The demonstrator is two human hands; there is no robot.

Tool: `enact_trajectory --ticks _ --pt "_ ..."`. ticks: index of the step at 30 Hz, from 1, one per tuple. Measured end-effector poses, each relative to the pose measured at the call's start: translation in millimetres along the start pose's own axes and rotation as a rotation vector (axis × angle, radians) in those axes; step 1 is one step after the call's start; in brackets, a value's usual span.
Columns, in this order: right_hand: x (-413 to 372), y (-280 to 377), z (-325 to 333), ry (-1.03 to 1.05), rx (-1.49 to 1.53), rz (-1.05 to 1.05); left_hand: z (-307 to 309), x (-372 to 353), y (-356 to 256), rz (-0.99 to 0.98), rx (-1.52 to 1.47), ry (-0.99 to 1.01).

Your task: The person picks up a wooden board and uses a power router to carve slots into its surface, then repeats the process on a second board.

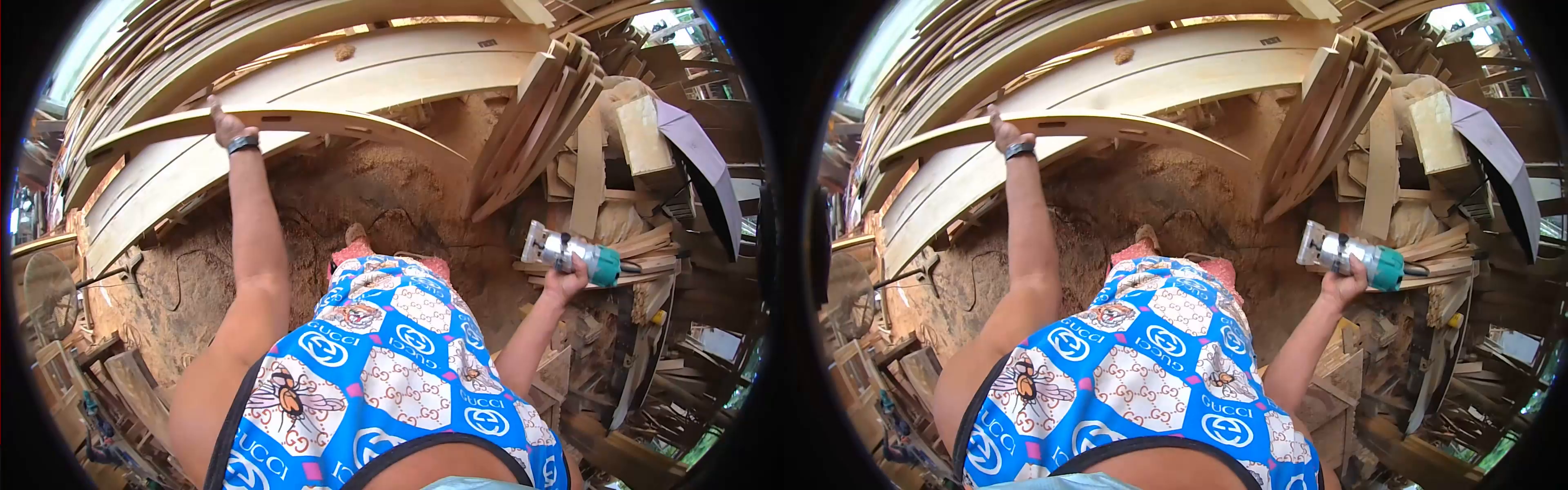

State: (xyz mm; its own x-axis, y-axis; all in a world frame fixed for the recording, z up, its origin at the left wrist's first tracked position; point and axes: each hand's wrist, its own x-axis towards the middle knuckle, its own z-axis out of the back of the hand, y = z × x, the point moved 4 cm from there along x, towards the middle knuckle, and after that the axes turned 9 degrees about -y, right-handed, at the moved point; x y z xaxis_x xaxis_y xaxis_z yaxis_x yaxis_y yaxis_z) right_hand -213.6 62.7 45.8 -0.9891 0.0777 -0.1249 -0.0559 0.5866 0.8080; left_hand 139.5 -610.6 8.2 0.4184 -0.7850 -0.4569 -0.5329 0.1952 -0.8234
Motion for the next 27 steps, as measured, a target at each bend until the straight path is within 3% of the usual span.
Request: enact_trajectory --ticks 6,7,10,15,18,21,24,27 --pt "2.2 -23.7 -91.1 0.112 -0.009 -0.027 25.4 102.0 -6.4 0.186 -0.119 -0.082" --pt "1.3 -26.0 -102.8 0.162 -0.007 -0.017 32.3 131.3 0.0 0.215 -0.155 -0.003" --pt "11.4 -34.2 -125.2 0.226 -0.022 -0.073 51.6 141.9 3.9 0.367 -0.217 -0.034" --pt "27.8 -43.9 -163.0 0.299 -0.073 -0.100 72.1 146.7 22.5 0.423 -0.167 -0.157" --pt "29.7 -57.4 -192.5 0.331 -0.100 -0.111 95.0 261.0 69.5 0.264 0.132 -0.090" --pt "39.2 -77.0 -209.4 0.400 -0.148 -0.144 102.1 194.0 23.2 0.244 0.725 -0.087" --pt "37.7 -105.2 -237.4 0.496 -0.150 -0.107 108.0 151.1 -6.4 0.241 0.964 0.001" --pt "34.4 -125.8 -260.2 0.438 -0.113 -0.084 119.5 165.1 -4.7 0.208 0.887 -0.080"
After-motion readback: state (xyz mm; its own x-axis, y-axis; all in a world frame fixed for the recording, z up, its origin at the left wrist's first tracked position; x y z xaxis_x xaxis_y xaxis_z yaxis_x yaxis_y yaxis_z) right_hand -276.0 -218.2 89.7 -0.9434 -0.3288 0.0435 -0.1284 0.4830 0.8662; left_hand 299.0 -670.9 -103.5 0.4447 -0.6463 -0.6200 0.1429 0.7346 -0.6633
